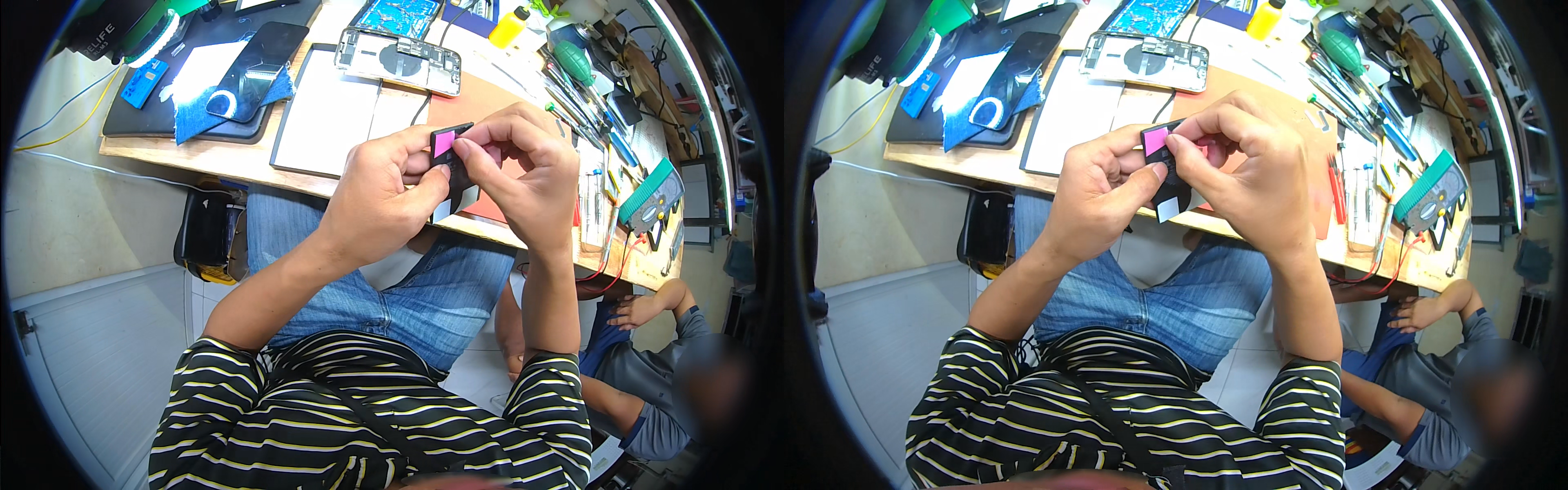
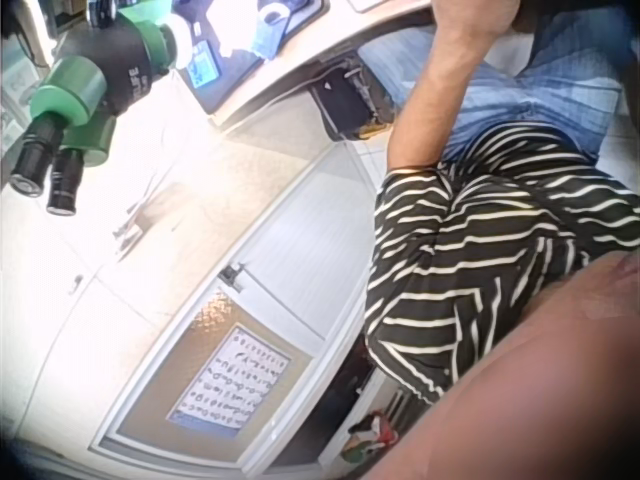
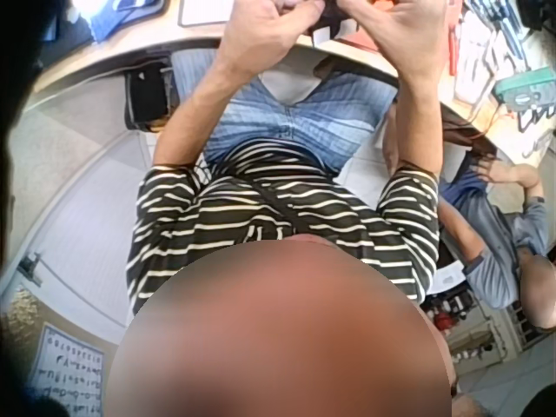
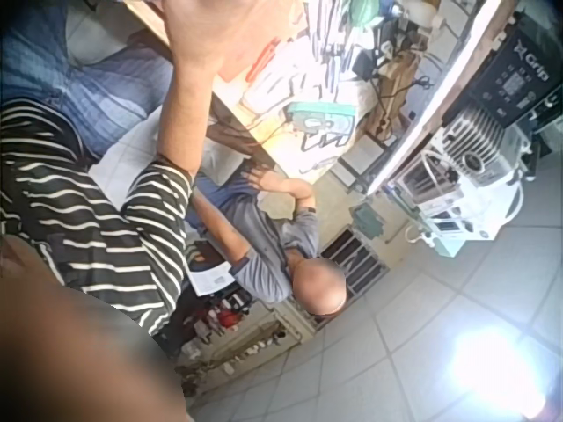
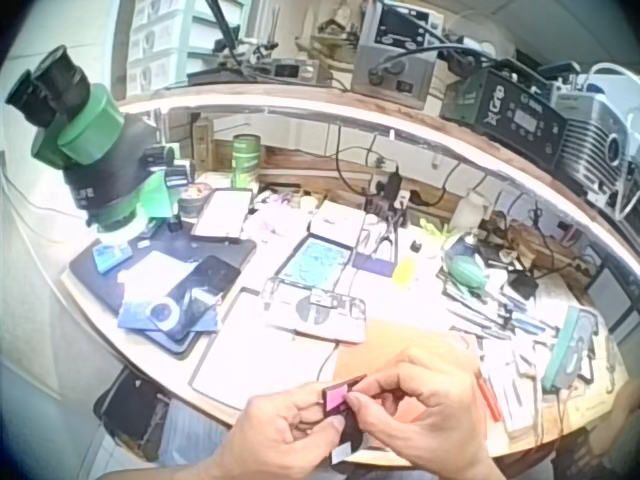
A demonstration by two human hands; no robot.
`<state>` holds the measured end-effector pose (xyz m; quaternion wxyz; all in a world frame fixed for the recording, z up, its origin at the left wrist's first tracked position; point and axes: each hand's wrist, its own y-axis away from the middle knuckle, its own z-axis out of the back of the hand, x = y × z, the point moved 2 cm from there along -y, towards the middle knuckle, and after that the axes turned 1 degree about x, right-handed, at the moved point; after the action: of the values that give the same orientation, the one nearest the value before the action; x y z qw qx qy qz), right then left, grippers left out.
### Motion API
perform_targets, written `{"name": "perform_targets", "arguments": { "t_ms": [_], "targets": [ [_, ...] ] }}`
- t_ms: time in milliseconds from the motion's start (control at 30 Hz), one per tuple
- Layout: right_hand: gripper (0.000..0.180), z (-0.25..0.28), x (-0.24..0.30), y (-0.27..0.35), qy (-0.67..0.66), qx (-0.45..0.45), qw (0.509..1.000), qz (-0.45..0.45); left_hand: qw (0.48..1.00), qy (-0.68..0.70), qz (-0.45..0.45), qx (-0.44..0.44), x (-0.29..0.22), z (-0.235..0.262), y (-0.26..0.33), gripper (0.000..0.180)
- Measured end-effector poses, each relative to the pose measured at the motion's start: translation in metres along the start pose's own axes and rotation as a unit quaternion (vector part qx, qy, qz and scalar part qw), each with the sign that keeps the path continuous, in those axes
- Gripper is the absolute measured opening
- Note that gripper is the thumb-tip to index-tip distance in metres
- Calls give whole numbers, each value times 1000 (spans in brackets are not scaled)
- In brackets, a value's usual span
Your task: The person applies pink adhesive tape to a new phone battery, trims the excess with scissors, and peels off the backing. They then place the battery into the phone chassis and connect the battery connector using a screwdriver.
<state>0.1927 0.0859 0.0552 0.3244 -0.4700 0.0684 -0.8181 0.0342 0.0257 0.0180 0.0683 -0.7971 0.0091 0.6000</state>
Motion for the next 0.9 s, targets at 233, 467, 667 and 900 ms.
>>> {"name": "perform_targets", "arguments": {
  "t_ms": [233, 467, 667, 900],
  "targets": [
    [10, -7, 9, 2, 57, -27, 995, 80, 999, 34, 6, -12, 5, 0, -3, 26],
    [11, -4, 30, -13, 36, 34, 995, 83, 997, 68, 41, -18, 14, 16, -4, 26],
    [11, -8, 2, -119, -30, 60, 995, 75, 988, 112, 104, -9, 19, 33, 8, 40],
    [17, -87, -87, -295, 78, 48, 995, 32, 984, 124, 126, 0, 13, 42, 32, 35]
  ]
}}
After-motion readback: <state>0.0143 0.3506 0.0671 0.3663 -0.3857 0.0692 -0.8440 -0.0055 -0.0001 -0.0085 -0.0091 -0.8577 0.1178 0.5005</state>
